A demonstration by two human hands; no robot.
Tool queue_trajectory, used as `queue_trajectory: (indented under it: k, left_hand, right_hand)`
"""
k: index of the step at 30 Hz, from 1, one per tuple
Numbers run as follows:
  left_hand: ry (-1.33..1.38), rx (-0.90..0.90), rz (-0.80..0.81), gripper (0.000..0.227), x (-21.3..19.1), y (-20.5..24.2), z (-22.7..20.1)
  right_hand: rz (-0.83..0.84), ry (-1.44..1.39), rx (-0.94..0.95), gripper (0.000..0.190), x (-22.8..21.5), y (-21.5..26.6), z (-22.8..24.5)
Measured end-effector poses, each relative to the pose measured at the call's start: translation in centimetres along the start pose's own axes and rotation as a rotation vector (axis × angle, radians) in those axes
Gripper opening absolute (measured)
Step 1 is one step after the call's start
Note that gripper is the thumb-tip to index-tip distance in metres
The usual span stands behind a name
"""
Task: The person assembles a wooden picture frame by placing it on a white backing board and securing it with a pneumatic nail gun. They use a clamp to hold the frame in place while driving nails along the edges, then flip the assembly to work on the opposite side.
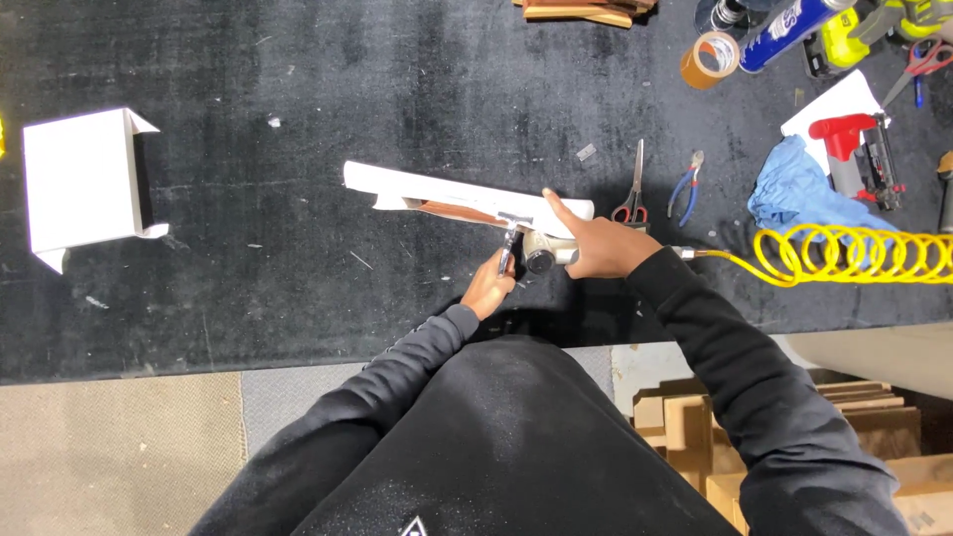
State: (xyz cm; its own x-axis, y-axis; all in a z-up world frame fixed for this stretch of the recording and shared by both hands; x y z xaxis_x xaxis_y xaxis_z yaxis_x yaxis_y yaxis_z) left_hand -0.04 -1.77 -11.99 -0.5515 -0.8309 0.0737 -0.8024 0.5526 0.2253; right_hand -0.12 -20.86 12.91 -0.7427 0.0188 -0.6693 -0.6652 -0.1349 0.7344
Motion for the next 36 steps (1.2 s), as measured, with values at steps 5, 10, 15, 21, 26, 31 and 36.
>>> queue_trajectory:
  k: [5,10,15,21,26,31,36]
  left_hand:
    - [-0.003,0.019,0.008,0.017,0.8,-0.3,0.3]
    - [-0.009,0.049,0.003,0.018,0.6,-0.9,0.8]
    - [-0.085,0.113,-0.138,0.008,0.0,-1.7,0.2]
    - [-0.144,0.124,-0.196,0.01,0.0,-2.3,1.8]
    - [-0.163,0.062,-0.224,0.01,0.1,-1.7,0.4]
    - [-0.197,-0.046,-0.264,0.012,0.4,-1.3,0.0]
    - [-0.264,-0.197,-0.306,0.022,0.8,-1.0,-2.0]
  right_hand:
    - [-0.002,0.009,0.008,0.109,0.0,-0.2,-0.4]
    - [-0.006,-0.006,-0.018,0.111,-0.5,-0.6,-0.4]
    - [-0.019,-0.032,-0.002,0.109,-1.4,0.4,0.3]
    - [-0.077,-0.039,0.031,0.105,0.0,2.0,1.1]
    - [-0.228,-0.199,0.126,0.083,5.5,2.9,0.6]
    - [-0.498,-0.382,0.218,0.056,10.1,2.1,2.0]
    - [-0.796,-0.425,0.29,0.053,11.3,-1.1,2.9]
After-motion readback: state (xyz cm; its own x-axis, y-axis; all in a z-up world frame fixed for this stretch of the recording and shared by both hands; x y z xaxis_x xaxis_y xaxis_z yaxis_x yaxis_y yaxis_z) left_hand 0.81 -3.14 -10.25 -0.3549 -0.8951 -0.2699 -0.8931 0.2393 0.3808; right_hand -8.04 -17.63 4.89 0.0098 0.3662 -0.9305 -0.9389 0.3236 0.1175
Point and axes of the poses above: each hand's wrist, its own y-axis away from the middle knuckle, its own x-axis out of the palm, z = x × y, the point moved 2 cm from there along -y, towards the middle knuckle, and after that the axes turned 14 degrees about y, right-handed, at the moved point
